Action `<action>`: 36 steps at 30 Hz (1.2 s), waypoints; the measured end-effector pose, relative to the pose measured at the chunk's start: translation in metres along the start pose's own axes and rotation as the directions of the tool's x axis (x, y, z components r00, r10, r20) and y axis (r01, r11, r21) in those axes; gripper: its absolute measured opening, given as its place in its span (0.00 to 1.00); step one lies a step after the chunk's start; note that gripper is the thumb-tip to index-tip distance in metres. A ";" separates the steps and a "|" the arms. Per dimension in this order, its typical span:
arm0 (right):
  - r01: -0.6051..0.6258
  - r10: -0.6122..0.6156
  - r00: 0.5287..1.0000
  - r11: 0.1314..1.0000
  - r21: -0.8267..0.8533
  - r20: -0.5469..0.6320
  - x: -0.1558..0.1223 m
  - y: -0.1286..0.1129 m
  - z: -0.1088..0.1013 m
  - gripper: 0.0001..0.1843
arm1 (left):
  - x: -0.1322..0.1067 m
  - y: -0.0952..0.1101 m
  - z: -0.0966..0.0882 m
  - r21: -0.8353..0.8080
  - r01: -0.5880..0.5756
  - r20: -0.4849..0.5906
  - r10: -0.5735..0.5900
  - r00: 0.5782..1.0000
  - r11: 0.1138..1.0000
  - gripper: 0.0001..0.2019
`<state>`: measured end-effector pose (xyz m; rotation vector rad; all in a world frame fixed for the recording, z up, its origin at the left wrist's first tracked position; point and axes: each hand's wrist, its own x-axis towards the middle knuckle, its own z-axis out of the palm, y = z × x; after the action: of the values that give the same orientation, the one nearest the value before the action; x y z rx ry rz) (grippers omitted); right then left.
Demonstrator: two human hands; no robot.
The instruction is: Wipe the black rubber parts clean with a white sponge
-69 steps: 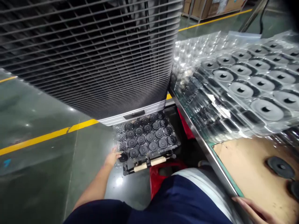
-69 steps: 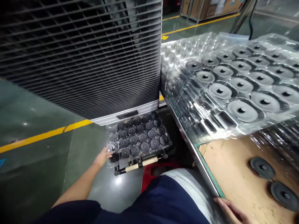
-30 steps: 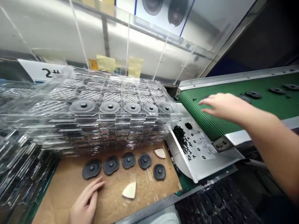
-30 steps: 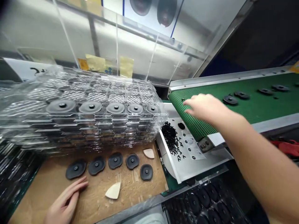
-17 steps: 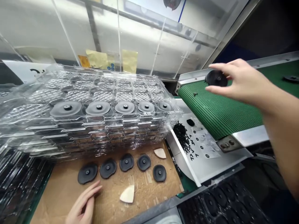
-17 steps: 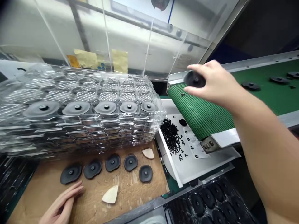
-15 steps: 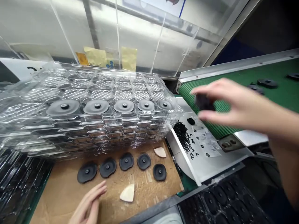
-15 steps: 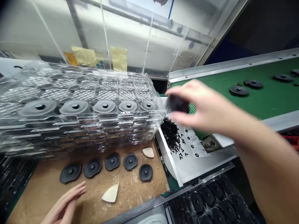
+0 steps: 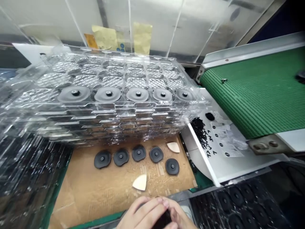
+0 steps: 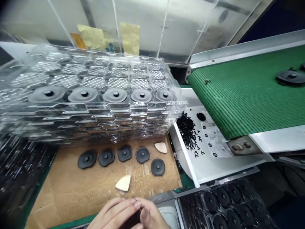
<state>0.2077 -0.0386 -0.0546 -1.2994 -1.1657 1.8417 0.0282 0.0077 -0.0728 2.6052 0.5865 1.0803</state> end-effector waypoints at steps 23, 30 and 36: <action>0.310 -0.517 0.836 0.720 -0.621 -0.182 0.066 -0.052 0.064 0.12 | -0.032 0.017 -0.057 -0.905 -0.010 0.425 -0.903 0.062 -0.426 0.31; 0.491 -0.502 0.840 0.546 -0.678 0.205 0.058 -0.090 0.108 0.10 | -0.024 0.022 -0.066 -0.903 0.010 0.430 -0.903 0.016 -0.430 0.25; 0.585 -0.602 0.771 0.540 -0.605 0.208 0.046 -0.090 0.093 0.11 | -0.016 0.023 -0.074 -0.894 0.012 0.447 -0.888 0.110 -0.449 0.26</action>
<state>0.1034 0.0100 0.0197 -1.0189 -2.0410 0.9181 -0.0291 -0.0142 -0.0224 0.0605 0.8727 1.1116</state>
